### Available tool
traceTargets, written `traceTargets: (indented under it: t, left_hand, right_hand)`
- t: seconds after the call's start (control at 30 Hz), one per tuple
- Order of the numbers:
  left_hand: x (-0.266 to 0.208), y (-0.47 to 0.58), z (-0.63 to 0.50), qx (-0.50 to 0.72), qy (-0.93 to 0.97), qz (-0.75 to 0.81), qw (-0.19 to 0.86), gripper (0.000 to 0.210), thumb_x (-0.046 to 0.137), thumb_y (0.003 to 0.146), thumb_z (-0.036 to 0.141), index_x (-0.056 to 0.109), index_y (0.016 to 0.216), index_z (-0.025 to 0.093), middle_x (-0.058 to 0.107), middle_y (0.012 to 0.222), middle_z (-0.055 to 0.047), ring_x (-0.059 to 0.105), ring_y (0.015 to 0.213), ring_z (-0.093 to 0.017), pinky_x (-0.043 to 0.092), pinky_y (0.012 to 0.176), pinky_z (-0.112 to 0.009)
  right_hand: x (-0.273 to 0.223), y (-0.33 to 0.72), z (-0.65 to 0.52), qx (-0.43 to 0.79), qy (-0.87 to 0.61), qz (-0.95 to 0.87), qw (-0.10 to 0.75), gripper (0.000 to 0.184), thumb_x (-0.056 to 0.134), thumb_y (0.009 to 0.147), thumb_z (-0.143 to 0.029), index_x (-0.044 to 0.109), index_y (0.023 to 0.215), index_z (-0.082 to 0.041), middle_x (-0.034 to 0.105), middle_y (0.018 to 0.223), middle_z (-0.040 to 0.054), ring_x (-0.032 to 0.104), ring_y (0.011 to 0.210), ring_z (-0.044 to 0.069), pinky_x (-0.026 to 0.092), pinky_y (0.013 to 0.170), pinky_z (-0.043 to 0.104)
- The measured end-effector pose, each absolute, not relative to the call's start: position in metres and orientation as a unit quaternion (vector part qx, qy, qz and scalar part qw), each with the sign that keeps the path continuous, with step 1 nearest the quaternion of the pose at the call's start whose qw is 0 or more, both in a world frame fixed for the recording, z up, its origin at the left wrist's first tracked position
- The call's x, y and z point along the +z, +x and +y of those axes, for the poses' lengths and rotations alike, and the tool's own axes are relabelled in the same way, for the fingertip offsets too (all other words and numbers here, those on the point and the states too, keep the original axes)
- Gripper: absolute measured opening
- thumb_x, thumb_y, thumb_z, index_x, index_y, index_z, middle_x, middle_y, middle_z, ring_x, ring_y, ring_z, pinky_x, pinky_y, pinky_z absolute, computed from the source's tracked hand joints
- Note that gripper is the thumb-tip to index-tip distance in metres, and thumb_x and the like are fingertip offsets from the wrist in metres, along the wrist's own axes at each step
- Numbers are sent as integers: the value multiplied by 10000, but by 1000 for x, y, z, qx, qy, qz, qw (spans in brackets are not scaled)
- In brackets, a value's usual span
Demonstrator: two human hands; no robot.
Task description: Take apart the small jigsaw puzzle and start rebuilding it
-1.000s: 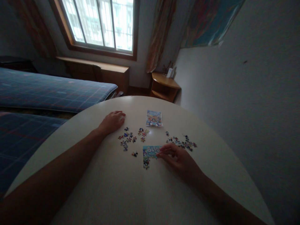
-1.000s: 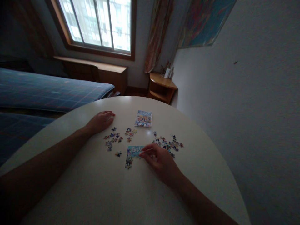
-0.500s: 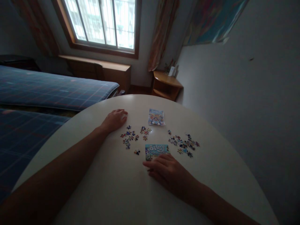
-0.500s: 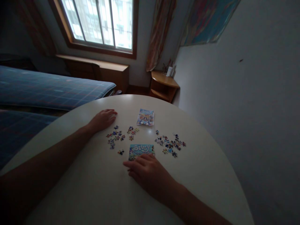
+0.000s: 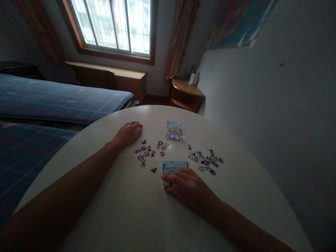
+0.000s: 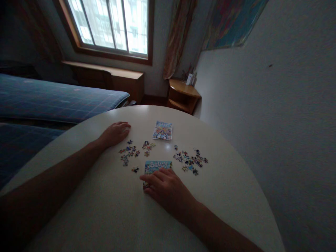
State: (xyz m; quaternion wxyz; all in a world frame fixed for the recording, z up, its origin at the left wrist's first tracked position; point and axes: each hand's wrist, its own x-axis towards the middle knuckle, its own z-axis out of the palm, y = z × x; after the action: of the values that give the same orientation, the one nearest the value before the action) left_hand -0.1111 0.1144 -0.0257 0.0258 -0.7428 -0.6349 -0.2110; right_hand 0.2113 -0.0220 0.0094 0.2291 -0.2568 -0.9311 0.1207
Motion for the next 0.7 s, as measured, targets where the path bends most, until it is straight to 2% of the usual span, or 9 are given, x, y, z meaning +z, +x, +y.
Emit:
traceTargets:
  t: [0.2,0.5,0.7]
  left_hand:
    - [-27,-112,115,-211,-743,-635,27,362,462,902,331,644,1193,215,598,1337,-96,562,1226,-264,416,1092,-425]
    - [-27,-111,115,-214,-740,-637,28,372,468,893,331,652,1193,209,601,1334,-97,566,1217,-276,418,1089,-430]
    - [-26,-111,115,-213,-738,-640,25,370,477,889,330,651,1193,212,595,1341,-94,558,1229,-274,413,1094,-430]
  right_hand:
    - [11,211,-21,118,-266,-926,242,224,715,859,-229,633,1067,-223,727,954,31,663,914,201,495,843,353]
    - [11,214,-22,127,-275,-921,247,359,697,813,-137,591,1153,-189,747,944,37,671,896,210,487,834,365]
    - [9,214,-22,128,-270,-922,247,403,719,812,-148,575,1184,-202,754,970,31,671,894,211,468,840,366]
